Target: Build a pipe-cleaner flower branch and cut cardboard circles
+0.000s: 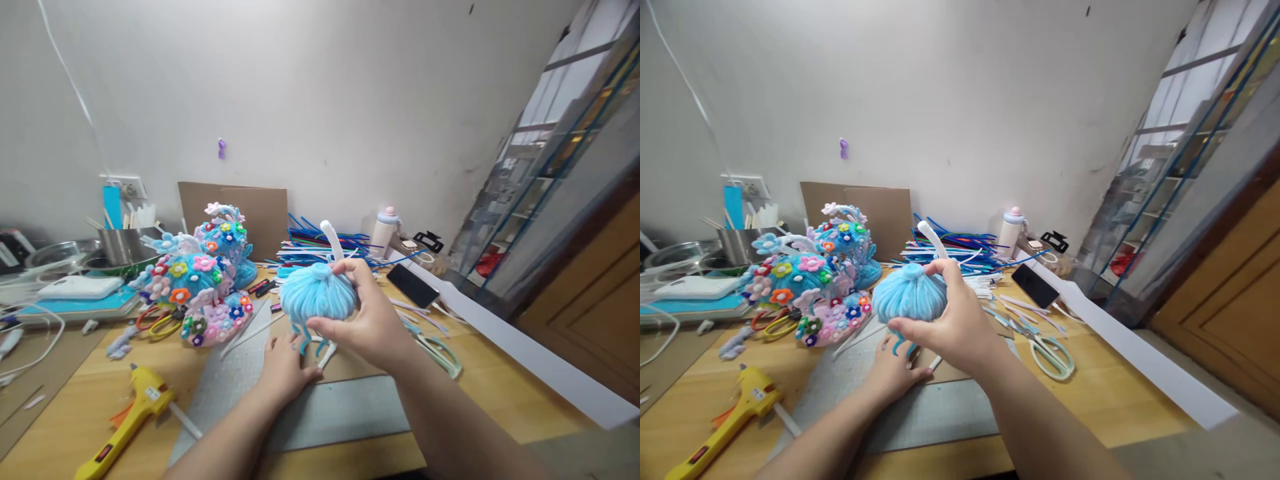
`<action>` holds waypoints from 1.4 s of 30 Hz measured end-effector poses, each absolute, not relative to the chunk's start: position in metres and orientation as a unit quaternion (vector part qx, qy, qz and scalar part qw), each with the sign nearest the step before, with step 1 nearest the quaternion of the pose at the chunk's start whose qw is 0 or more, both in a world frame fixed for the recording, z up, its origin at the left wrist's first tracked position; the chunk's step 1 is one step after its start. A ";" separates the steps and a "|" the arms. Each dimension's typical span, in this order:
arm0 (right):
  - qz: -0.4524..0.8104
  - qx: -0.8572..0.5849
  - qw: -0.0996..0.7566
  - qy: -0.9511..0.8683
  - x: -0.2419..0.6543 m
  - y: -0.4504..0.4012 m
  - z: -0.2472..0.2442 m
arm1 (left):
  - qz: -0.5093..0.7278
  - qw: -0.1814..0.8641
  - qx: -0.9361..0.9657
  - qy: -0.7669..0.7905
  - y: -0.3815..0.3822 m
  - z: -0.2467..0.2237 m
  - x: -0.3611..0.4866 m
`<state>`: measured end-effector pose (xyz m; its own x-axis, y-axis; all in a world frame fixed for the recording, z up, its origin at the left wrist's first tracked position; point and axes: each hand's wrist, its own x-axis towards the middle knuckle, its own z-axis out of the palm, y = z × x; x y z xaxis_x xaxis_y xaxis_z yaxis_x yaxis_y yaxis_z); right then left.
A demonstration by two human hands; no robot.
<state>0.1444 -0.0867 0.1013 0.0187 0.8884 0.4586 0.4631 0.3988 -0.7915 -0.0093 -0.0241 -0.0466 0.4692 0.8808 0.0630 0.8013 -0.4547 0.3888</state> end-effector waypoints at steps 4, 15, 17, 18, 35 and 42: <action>0.248 -0.476 0.538 -0.650 0.137 -0.075 0.107 | 0.126 0.161 0.839 0.505 -0.024 -0.045 -0.009; 0.338 -0.331 0.571 -0.671 0.153 -0.063 0.118 | 0.126 0.176 0.842 0.495 -0.026 -0.041 -0.009; 0.354 -0.332 0.573 -0.660 0.152 -0.063 0.119 | 0.128 0.177 0.842 0.493 -0.026 -0.040 -0.009; 0.360 -0.333 0.573 -0.657 0.151 -0.063 0.119 | 0.129 0.177 0.843 0.492 -0.026 -0.039 -0.010; 0.330 -0.371 0.547 -0.674 0.146 -0.059 0.112 | 0.143 0.175 0.843 0.488 -0.025 -0.044 -0.010; 0.368 -0.382 0.554 -0.642 0.138 -0.056 0.120 | 0.137 0.177 0.846 0.485 -0.024 -0.043 -0.011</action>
<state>0.1383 -0.0558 0.1195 -0.0951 0.8977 0.4302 0.0839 0.4379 -0.8951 -0.0107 -0.0241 -0.0427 0.4929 0.8680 0.0604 0.7714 -0.4680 0.4312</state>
